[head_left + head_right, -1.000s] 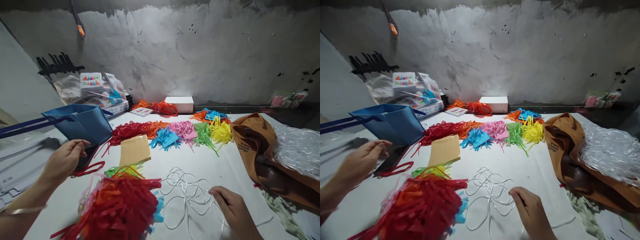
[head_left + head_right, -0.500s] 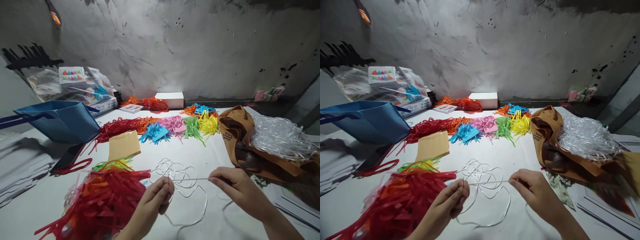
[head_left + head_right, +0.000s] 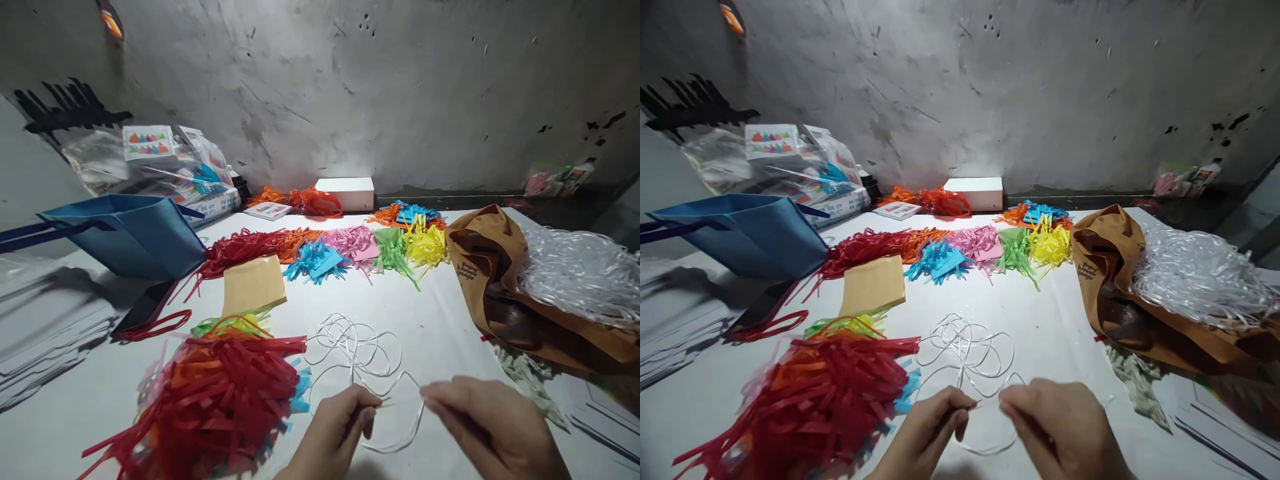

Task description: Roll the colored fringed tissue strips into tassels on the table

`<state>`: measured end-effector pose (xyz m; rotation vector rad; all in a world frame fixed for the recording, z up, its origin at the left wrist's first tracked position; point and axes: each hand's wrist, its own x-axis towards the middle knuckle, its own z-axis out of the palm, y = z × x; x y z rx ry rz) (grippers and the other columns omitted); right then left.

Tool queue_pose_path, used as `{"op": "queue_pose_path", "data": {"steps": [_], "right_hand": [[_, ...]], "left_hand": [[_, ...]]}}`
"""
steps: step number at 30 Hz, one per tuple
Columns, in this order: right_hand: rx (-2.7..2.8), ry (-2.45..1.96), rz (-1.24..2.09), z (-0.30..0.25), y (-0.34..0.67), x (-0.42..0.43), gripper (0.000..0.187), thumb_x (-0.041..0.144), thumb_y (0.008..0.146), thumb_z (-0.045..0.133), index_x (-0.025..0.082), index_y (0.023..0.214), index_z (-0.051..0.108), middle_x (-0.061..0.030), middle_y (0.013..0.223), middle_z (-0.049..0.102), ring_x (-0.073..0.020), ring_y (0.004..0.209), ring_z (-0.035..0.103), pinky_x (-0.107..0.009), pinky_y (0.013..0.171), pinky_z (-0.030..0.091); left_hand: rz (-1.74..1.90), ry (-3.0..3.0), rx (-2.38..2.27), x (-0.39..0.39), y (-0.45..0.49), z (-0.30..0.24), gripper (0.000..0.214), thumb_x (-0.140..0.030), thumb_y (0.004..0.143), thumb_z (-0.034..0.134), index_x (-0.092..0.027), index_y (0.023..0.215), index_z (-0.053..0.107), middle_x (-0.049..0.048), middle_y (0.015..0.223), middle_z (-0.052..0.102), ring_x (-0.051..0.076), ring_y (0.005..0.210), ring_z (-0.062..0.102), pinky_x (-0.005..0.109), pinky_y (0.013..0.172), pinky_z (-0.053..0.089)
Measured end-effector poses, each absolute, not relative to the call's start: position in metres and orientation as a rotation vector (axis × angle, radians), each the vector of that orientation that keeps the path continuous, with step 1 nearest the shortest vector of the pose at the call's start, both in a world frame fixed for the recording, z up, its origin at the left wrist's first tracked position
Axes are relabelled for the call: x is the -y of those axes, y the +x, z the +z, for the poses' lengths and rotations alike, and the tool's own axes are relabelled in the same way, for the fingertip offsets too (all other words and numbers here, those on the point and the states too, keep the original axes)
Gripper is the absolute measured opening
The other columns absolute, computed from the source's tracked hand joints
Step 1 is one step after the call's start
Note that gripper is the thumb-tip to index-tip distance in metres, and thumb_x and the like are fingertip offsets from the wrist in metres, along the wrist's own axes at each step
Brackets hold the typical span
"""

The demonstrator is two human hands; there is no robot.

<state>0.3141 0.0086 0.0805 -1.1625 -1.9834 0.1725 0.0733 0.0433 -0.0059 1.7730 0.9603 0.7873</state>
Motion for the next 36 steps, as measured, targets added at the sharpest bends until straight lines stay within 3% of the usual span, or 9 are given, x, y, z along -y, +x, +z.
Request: {"op": "queue_pose_path", "data": {"steps": [3, 6, 9, 12, 15, 18, 23, 30, 36], "right_hand": [[1.803, -1.202, 0.264, 0.077, 0.317, -0.03, 0.011, 0.032, 0.094, 0.065, 0.028, 0.09, 0.075, 0.0005, 0.082, 0.078, -0.0153, 0.068, 0.073, -0.02, 0.064, 0.055], [1.649, -1.361, 0.38, 0.06, 0.318, -0.04, 0.022, 0.041, 0.092, 0.065, 0.025, 0.081, 0.074, 0.0004, 0.074, 0.074, -0.0148, 0.06, 0.068, -0.02, 0.061, 0.054], [1.565, -1.516, 0.525, 0.038, 0.321, -0.039, 0.032, 0.051, 0.09, 0.063, 0.025, 0.078, 0.075, 0.0007, 0.07, 0.072, -0.0148, 0.058, 0.064, -0.02, 0.056, 0.051], [1.502, -1.617, 0.673, 0.018, 0.325, -0.031, 0.037, 0.058, 0.088, 0.062, 0.025, 0.079, 0.075, -0.0007, 0.078, 0.074, -0.0183, 0.071, 0.069, -0.02, 0.059, 0.051], [1.4, -1.667, 0.779, 0.003, 0.327, -0.024, 0.04, 0.061, 0.086, 0.063, 0.023, 0.08, 0.075, -0.0021, 0.081, 0.074, -0.021, 0.078, 0.069, -0.021, 0.063, 0.052], [1.328, -1.661, 0.839, -0.006, 0.326, -0.021, 0.041, 0.062, 0.084, 0.065, 0.022, 0.078, 0.075, -0.0031, 0.081, 0.075, -0.0216, 0.077, 0.068, -0.022, 0.062, 0.053], [1.21, -1.624, 0.891, -0.009, 0.32, -0.018, 0.039, 0.061, 0.079, 0.071, 0.022, 0.08, 0.078, -0.0036, 0.083, 0.075, -0.0197, 0.072, 0.066, -0.021, 0.063, 0.052], [1.05, -1.627, 0.866, -0.01, 0.315, -0.015, 0.037, 0.059, 0.075, 0.075, 0.023, 0.082, 0.078, -0.0031, 0.084, 0.076, -0.0211, 0.078, 0.067, -0.022, 0.07, 0.054], [1.331, -1.653, 0.986, -0.02, 0.303, -0.031, 0.043, 0.061, 0.082, 0.065, 0.02, 0.078, 0.076, -0.0049, 0.078, 0.073, -0.0236, 0.078, 0.065, -0.028, 0.069, 0.051]], "left_hand": [[0.756, 1.897, -0.871, -0.037, 0.069, -0.017, 0.026, -0.035, 0.104, 0.04, -0.022, 0.101, 0.062, 0.0002, 0.067, 0.061, 0.012, 0.056, 0.045, 0.021, 0.054, 0.033], [0.841, 1.97, -0.815, -0.034, 0.065, -0.035, 0.024, -0.033, 0.104, 0.039, -0.024, 0.102, 0.061, -0.0014, 0.063, 0.06, 0.011, 0.05, 0.043, 0.02, 0.05, 0.031], [0.935, 2.003, -0.813, -0.031, 0.062, -0.049, 0.024, -0.034, 0.105, 0.038, -0.026, 0.104, 0.061, -0.0025, 0.062, 0.059, 0.01, 0.048, 0.042, 0.019, 0.048, 0.03], [0.988, 1.96, -0.862, -0.026, 0.063, -0.05, 0.028, -0.038, 0.105, 0.038, -0.026, 0.103, 0.062, -0.0028, 0.061, 0.057, 0.011, 0.048, 0.041, 0.02, 0.049, 0.032], [1.002, 1.807, -0.932, -0.019, 0.066, -0.042, 0.033, -0.047, 0.106, 0.036, -0.026, 0.114, 0.06, -0.0033, 0.062, 0.054, 0.012, 0.052, 0.041, 0.021, 0.053, 0.035], [1.0, 1.706, -0.93, -0.015, 0.067, -0.036, 0.038, -0.052, 0.105, 0.035, -0.026, 0.122, 0.057, -0.0032, 0.064, 0.052, 0.012, 0.055, 0.041, 0.022, 0.055, 0.035], [1.0, 1.66, -0.911, -0.013, 0.065, -0.039, 0.038, -0.052, 0.104, 0.039, -0.026, 0.12, 0.062, -0.0015, 0.068, 0.054, 0.012, 0.057, 0.04, 0.022, 0.056, 0.036], [0.963, 1.56, -0.864, -0.007, 0.063, -0.06, 0.03, -0.043, 0.101, 0.053, -0.028, 0.125, 0.063, 0.0001, 0.074, 0.058, 0.011, 0.06, 0.045, 0.021, 0.059, 0.041], [0.878, 1.505, -0.592, -0.009, 0.065, -0.068, 0.04, -0.058, 0.098, 0.051, -0.03, 0.126, 0.059, -0.001, 0.073, 0.054, 0.009, 0.057, 0.041, 0.018, 0.054, 0.037]]}}
